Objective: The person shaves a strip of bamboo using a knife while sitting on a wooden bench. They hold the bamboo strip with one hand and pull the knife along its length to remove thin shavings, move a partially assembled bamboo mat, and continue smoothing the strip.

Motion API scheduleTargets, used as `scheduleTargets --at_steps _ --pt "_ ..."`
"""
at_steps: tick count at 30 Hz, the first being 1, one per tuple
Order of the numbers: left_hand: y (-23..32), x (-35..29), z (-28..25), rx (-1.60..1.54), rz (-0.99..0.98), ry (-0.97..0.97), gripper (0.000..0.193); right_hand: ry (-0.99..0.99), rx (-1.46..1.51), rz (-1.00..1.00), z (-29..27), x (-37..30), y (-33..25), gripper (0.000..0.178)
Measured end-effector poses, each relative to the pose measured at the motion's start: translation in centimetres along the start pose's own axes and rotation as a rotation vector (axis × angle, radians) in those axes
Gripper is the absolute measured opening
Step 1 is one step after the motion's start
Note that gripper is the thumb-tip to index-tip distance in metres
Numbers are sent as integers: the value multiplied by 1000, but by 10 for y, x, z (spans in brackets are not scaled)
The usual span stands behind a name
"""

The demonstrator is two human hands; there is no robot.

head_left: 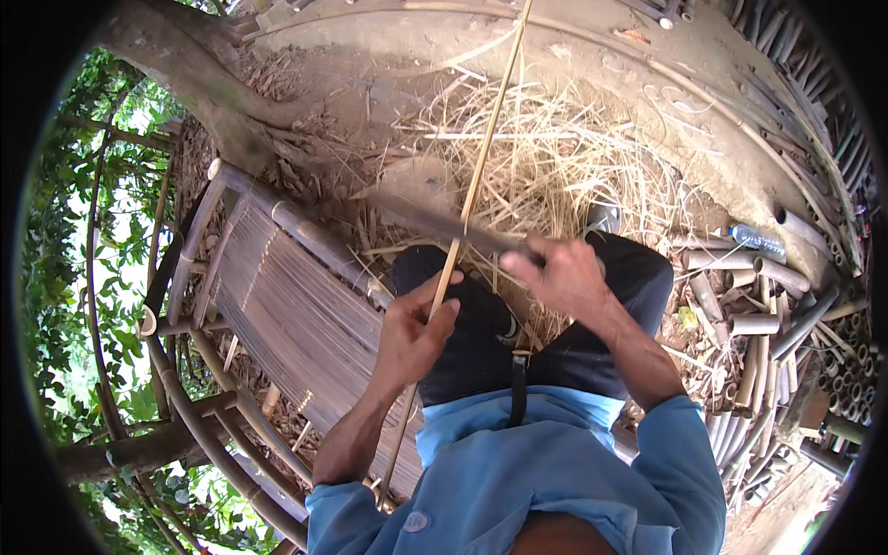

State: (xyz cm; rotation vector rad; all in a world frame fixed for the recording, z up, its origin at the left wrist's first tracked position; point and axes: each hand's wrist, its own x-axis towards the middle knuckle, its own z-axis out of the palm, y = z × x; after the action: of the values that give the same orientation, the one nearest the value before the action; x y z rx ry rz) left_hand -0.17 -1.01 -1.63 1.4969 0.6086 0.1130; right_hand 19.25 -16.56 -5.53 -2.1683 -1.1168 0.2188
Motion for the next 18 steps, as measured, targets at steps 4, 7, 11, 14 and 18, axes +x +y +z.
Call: scheduleTargets --at_steps 4,7,11,14,18 --pt "-8 -18 -8 -15 -44 27 39 15 -58 -245 3 -5 4 62" --pt "-17 -44 -16 83 -38 0 38 43 -74 97 -19 41 58 71" --pt "-20 -86 -25 230 -105 -14 35 129 -225 263 -47 95 135 77" --pt "-28 -121 -30 292 -135 -53 37 258 -15 513 -74 109 173 83" --pt "-59 -145 -58 324 -218 -91 41 331 728 618 -48 88 127 65"
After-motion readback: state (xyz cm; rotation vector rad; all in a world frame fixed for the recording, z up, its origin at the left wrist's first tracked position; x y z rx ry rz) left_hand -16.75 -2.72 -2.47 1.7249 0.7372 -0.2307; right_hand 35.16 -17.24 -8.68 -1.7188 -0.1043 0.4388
